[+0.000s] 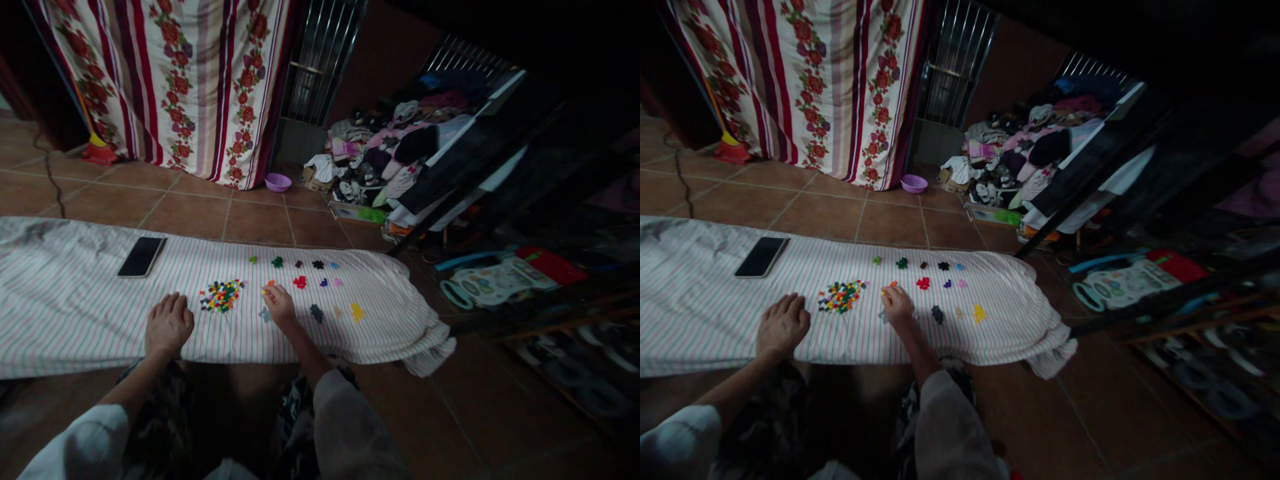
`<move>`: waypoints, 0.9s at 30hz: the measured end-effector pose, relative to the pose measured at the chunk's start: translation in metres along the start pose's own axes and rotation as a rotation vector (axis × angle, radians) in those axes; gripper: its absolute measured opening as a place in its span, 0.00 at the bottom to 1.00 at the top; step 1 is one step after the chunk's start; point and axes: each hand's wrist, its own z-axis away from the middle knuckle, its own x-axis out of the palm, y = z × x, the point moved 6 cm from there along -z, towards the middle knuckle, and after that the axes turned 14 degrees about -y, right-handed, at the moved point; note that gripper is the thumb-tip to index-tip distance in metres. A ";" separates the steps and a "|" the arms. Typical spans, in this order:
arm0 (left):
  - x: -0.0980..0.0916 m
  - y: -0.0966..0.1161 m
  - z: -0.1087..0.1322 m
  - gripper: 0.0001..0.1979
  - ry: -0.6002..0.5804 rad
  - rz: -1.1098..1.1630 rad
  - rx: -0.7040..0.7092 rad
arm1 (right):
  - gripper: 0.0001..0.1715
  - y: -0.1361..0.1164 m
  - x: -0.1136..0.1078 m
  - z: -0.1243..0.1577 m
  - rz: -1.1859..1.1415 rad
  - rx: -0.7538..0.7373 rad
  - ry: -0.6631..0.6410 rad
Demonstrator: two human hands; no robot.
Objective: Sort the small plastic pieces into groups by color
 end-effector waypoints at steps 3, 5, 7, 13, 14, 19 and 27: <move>-0.001 0.000 0.000 0.19 -0.007 0.002 -0.007 | 0.15 0.013 -0.027 0.017 -0.014 -0.022 0.111; -0.002 0.001 0.001 0.20 -0.010 0.011 -0.006 | 0.15 0.026 -0.049 0.030 0.002 0.001 0.189; -0.002 0.001 0.001 0.20 -0.010 0.022 -0.005 | 0.16 0.043 -0.074 0.044 0.023 0.045 0.275; -0.003 0.001 0.001 0.20 -0.006 0.017 -0.007 | 0.20 0.105 -0.149 0.091 0.166 0.298 0.514; -0.003 0.002 0.001 0.20 -0.006 0.012 -0.005 | 0.20 0.115 -0.159 0.098 0.199 0.332 0.524; -0.004 0.002 0.002 0.19 0.004 0.022 -0.004 | 0.18 0.149 -0.187 0.122 0.319 0.427 0.511; -0.003 0.001 0.002 0.19 -0.019 0.058 -0.002 | 0.18 0.177 -0.192 0.130 0.394 0.473 0.431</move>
